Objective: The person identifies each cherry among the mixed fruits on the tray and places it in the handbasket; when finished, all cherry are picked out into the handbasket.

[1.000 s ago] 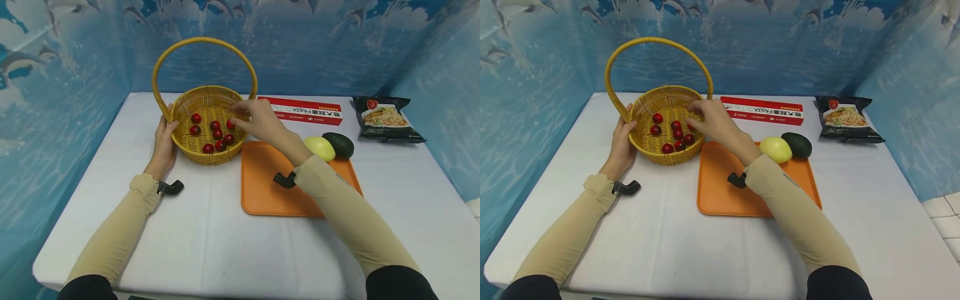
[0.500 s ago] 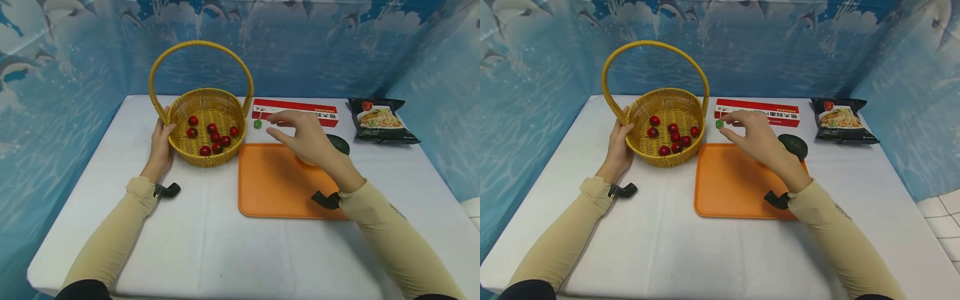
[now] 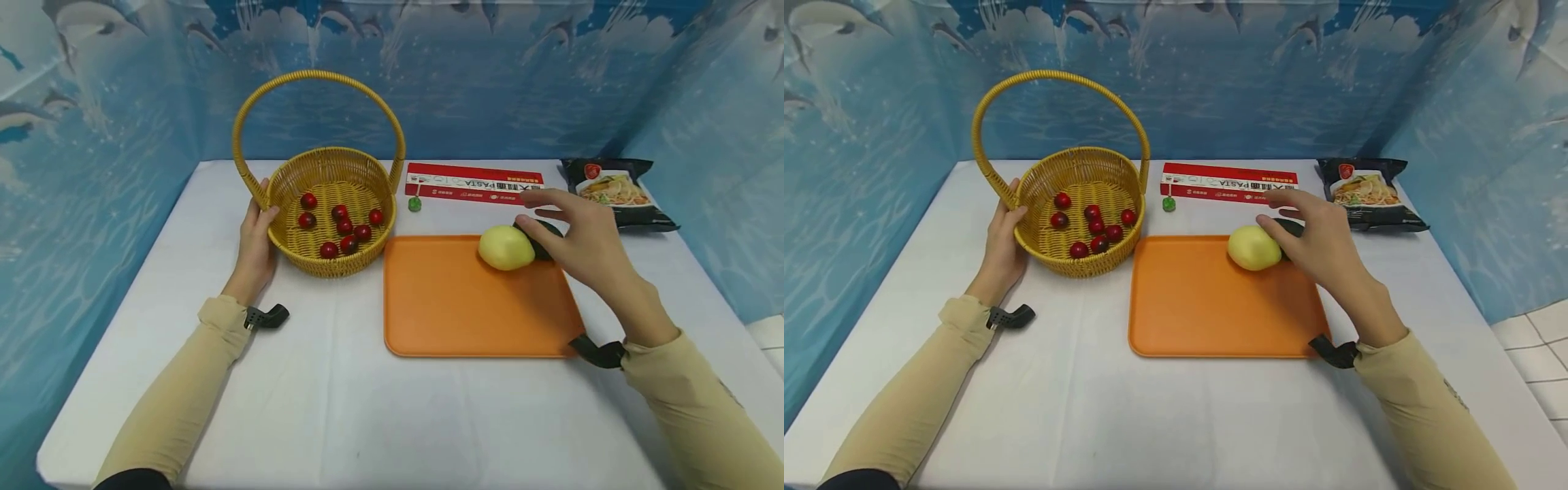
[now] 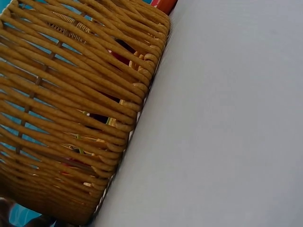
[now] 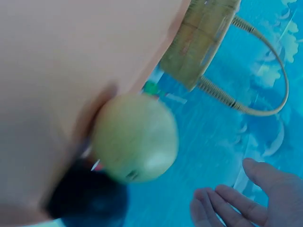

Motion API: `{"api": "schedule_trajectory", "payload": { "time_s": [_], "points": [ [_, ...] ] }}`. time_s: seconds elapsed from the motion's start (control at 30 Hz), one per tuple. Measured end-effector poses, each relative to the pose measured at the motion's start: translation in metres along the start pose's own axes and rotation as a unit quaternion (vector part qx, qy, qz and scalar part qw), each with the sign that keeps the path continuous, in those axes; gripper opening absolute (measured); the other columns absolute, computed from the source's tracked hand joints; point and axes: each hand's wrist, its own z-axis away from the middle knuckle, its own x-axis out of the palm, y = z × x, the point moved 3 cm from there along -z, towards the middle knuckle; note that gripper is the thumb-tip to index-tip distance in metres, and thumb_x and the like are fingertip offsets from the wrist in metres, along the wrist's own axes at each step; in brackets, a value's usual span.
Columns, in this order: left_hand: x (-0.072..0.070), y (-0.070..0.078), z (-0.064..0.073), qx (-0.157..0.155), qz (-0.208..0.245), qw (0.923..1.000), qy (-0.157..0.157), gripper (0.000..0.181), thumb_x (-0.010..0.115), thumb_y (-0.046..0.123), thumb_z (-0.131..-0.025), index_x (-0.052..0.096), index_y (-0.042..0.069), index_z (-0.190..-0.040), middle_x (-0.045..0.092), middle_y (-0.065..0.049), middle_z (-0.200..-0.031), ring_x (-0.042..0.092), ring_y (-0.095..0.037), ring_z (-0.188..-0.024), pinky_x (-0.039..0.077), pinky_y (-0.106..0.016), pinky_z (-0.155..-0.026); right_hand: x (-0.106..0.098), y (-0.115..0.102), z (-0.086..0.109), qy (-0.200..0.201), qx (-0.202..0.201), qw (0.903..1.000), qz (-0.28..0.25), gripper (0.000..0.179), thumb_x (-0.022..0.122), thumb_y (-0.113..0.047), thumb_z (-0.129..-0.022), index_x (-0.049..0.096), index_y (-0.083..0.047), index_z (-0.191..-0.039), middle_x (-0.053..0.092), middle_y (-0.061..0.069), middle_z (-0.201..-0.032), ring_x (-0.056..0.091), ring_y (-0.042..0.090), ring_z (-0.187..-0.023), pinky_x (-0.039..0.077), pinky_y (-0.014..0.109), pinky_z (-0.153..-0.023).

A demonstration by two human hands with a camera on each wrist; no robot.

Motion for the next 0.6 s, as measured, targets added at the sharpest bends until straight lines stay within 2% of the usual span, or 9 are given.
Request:
{"api": "schedule_trajectory", "payload": {
  "time_s": [0.1,0.2,0.3,0.37,0.47,0.53,0.6],
  "points": [
    [-0.003,0.004,0.004,-0.003,-0.008,0.9999,-0.006,0.062,0.047,0.022,-0.111,0.027,0.034,-0.168,0.026,0.007,-0.173,0.025,-0.015,-0.16,0.02,-0.033,-0.131,-0.003,0.015,0.009,0.007,0.031,0.9994,0.013,0.046,0.075,-0.028,-0.1,0.067,-0.009,-0.141,0.072,0.019,-0.131,0.066,0.04,-0.119,0.053,0.065,-0.098],
    [-0.007,0.008,0.011,-0.001,-0.039,0.9991,-0.015,0.061,0.048,0.029,-0.112,0.026,0.034,-0.168,0.026,0.001,-0.174,0.027,-0.017,-0.16,0.021,-0.033,-0.131,-0.003,0.028,0.019,0.014,0.058,0.998,0.022,0.049,0.073,-0.031,-0.101,0.064,-0.008,-0.144,0.067,0.023,-0.136,0.063,0.044,-0.121,0.049,0.067,-0.101],
    [-0.008,0.011,0.02,0.003,-0.079,0.9966,-0.025,0.062,0.049,0.034,-0.112,0.024,0.032,-0.169,0.027,-0.005,-0.173,0.029,-0.02,-0.16,0.022,-0.034,-0.131,-0.004,0.039,0.03,0.016,0.071,0.9969,0.032,0.053,0.072,-0.032,-0.101,0.061,-0.007,-0.147,0.063,0.025,-0.142,0.059,0.046,-0.126,0.044,0.069,-0.107],
    [-0.009,0.014,0.026,0.01,-0.128,0.9914,-0.025,0.063,0.049,0.037,-0.112,0.023,0.029,-0.169,0.029,-0.007,-0.173,0.029,-0.02,-0.16,0.022,-0.035,-0.131,-0.006,0.045,0.033,0.011,0.071,0.9967,0.037,0.054,0.071,-0.031,-0.102,0.059,-0.007,-0.149,0.061,0.026,-0.144,0.055,0.047,-0.132,0.039,0.069,-0.113],
    [-0.009,0.019,0.033,0.026,-0.22,0.9749,-0.016,0.064,0.049,0.041,-0.111,0.026,0.026,-0.169,0.031,-0.006,-0.173,0.03,-0.021,-0.159,0.026,-0.04,-0.13,-0.009,0.051,0.039,-0.006,0.079,0.996,0.04,0.057,0.069,-0.034,-0.103,0.056,-0.008,-0.152,0.055,0.025,-0.152,0.047,0.048,-0.141,0.032,0.07,-0.119],
    [-0.01,0.023,0.038,0.047,-0.286,0.9571,-0.001,0.062,0.05,0.044,-0.111,0.032,0.023,-0.167,0.035,-0.005,-0.171,0.036,-0.023,-0.157,0.033,-0.042,-0.127,-0.01,0.054,0.042,-0.033,0.096,0.9939,0.044,0.063,0.067,-0.038,-0.104,0.05,-0.009,-0.157,0.047,0.026,-0.159,0.04,0.05,-0.146,0.027,0.072,-0.12],
    [-0.011,0.028,0.042,0.08,-0.332,0.9397,0.025,0.061,0.051,0.043,-0.11,0.037,0.02,-0.165,0.039,-0.004,-0.169,0.039,-0.022,-0.155,0.037,-0.043,-0.125,-0.009,0.057,0.045,-0.07,0.114,0.9898,0.048,0.071,0.064,-0.043,-0.104,0.04,-0.011,-0.163,0.036,0.025,-0.167,0.031,0.052,-0.151,0.021,0.075,-0.12]
  ]
}}
